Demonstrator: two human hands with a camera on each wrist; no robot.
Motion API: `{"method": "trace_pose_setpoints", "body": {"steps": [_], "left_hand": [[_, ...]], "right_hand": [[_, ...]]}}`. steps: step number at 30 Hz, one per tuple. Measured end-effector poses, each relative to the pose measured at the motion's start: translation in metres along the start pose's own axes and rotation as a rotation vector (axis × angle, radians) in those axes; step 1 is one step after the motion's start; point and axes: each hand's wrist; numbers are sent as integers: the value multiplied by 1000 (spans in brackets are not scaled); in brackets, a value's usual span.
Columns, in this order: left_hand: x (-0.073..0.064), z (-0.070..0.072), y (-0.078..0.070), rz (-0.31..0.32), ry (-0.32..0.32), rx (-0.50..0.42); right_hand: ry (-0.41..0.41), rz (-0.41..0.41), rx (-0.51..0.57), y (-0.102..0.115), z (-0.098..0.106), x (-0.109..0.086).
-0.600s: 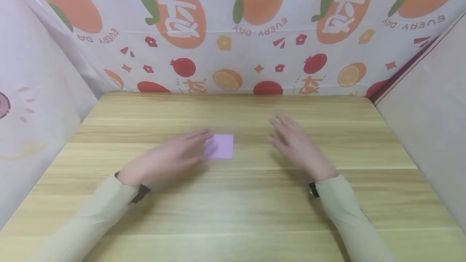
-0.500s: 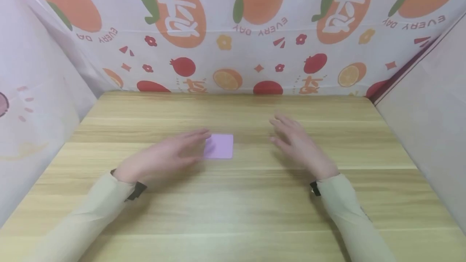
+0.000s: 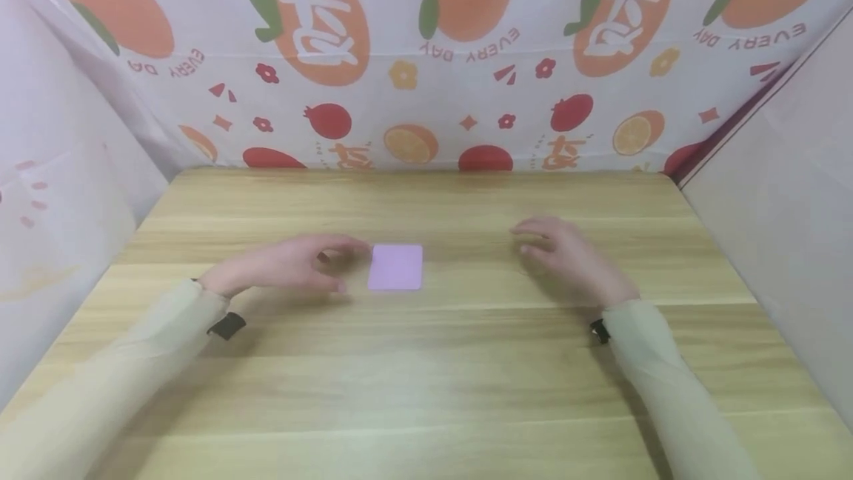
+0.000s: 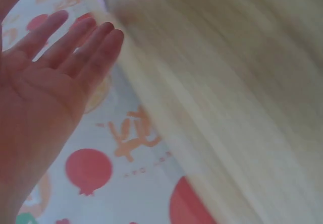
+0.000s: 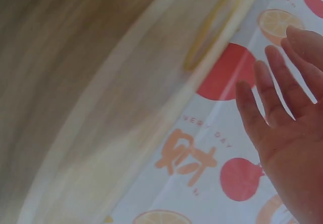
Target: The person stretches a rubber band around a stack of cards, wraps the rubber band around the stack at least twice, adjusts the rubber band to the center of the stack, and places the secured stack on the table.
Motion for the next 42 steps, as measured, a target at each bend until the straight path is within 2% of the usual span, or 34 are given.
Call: {"method": "trace_pose_setpoints", "body": {"steps": [7,14,18,22,25,33,42], "left_hand": [[23,5,11,-34,2,8],[42,0,4,-50,18,-13],[50,-8,-4,-58,-9,56],[53,-14,-8,-86,-50,166],[55,-17,-9,-100,-75,207],[52,-17,-15,-40,-46,168],[57,-15,-24,59,7,153]], "right_hand": [[86,-19,9,-15,2,4],[126,-21,5,-29,2,12],[131,-37,8,-36,1,16],[125,-38,22,-38,0,21],[113,-30,34,-39,0,24],[114,-19,12,-43,1,28],[121,-29,7,-47,-3,27]]}}
Point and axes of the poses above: each hand's wrist, its own x-axis towards the middle knuckle, its own z-axis out of the back of the hand, y = z × x, and after that the axes turned 7 degrees about z, right-handed
